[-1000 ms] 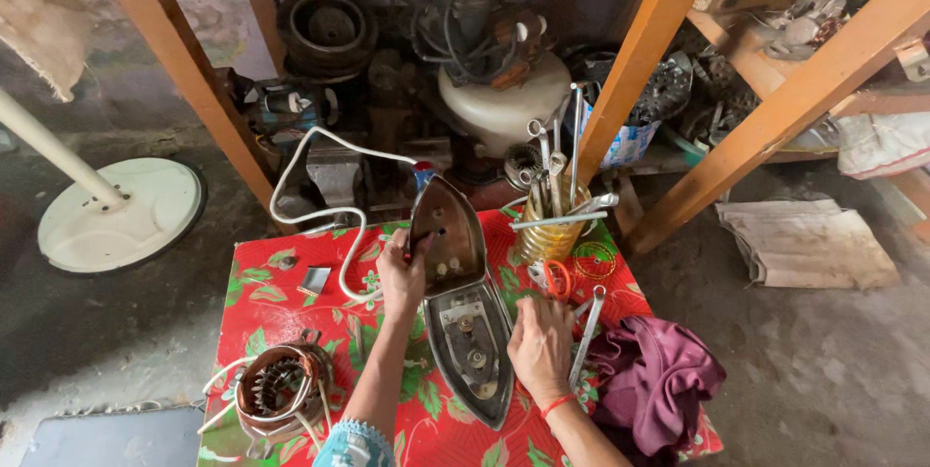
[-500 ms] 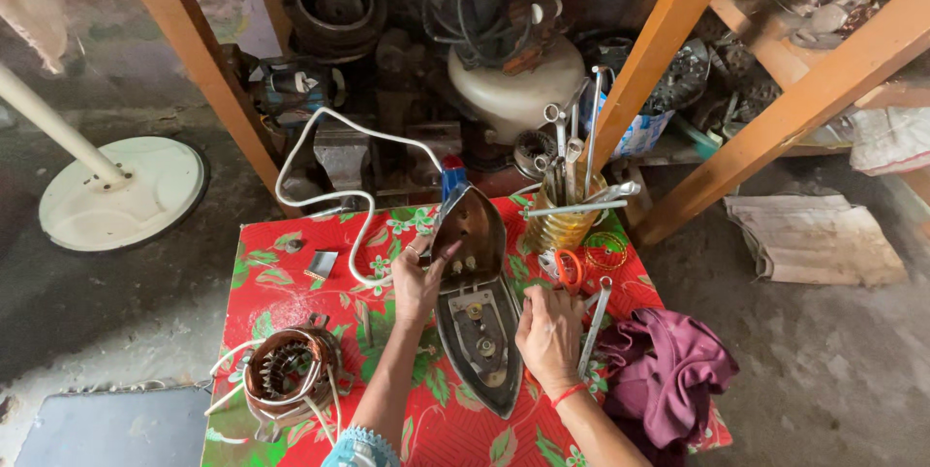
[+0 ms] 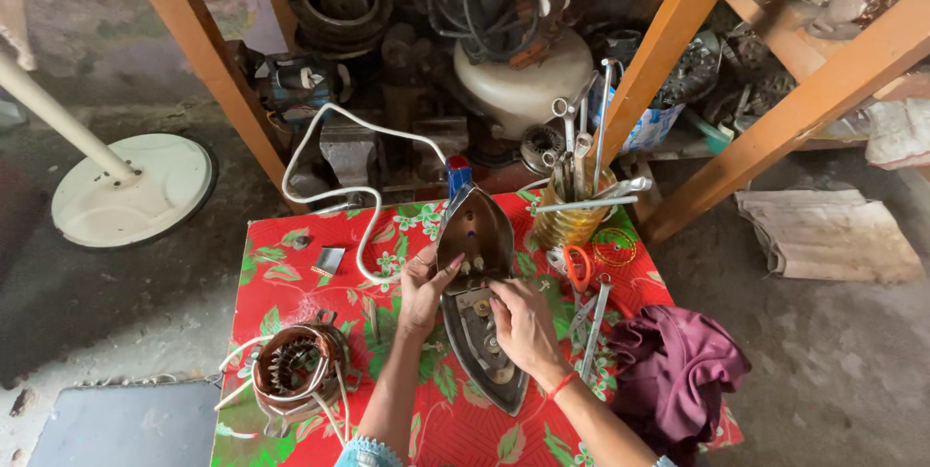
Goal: The person repairs a disassembled electric iron on a table. They use pliers to manipulate internal components and wires, then use a soldering iron to solder connections. The person also uses a screwdriver to adjust parts within the iron's casing.
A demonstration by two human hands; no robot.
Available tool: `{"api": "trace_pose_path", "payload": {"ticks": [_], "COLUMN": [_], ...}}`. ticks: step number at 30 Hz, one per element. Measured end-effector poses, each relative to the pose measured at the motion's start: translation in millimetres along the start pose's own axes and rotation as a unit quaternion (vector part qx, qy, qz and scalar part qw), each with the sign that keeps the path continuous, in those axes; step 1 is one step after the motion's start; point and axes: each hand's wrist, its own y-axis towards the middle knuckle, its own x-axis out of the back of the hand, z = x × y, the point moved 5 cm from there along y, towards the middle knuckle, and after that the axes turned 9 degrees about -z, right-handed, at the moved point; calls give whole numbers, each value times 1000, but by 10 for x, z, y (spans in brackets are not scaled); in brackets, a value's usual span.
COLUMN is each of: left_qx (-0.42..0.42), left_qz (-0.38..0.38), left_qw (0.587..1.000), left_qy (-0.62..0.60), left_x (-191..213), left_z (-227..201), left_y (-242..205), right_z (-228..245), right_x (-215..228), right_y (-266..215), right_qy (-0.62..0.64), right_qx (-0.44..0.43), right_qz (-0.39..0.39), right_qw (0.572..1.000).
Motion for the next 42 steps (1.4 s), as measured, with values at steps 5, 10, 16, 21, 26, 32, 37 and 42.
{"api": "trace_pose_path", "payload": {"ticks": [5, 10, 16, 21, 26, 32, 37, 42], "left_qx": [-128, -101, -128, -61, -108, -157, -157, -149], "left_qz": [-49, -66, -35, -47, -52, -16, -3, 8], "left_qw": [987, 987, 985, 991, 988, 984, 983, 986], "left_qy": [79, 105, 113, 110, 100, 86, 92, 78], "left_x": [44, 77, 45, 196, 223, 54, -43, -79], "left_z": [154, 252, 78, 295, 336, 111, -15, -20], "left_y": [8, 15, -9, 13, -12, -116, -199, -205], "right_z": [53, 74, 133, 189, 189, 158, 149, 150], "right_x": [-70, -88, -61, -28, -14, -27, -43, -42], "right_y": [-3, -37, -24, -22, -29, -34, -32, -37], "right_qy": [-8, -49, -31, -14, -15, -8, -5, -9], "right_qx": [22, 32, 48, 39, 41, 32, 36, 35], "right_qz": [-21, -35, -39, -40, -44, -32, -33, -34], "right_qw": [1000, 998, 998, 998, 998, 999, 999, 999]}}
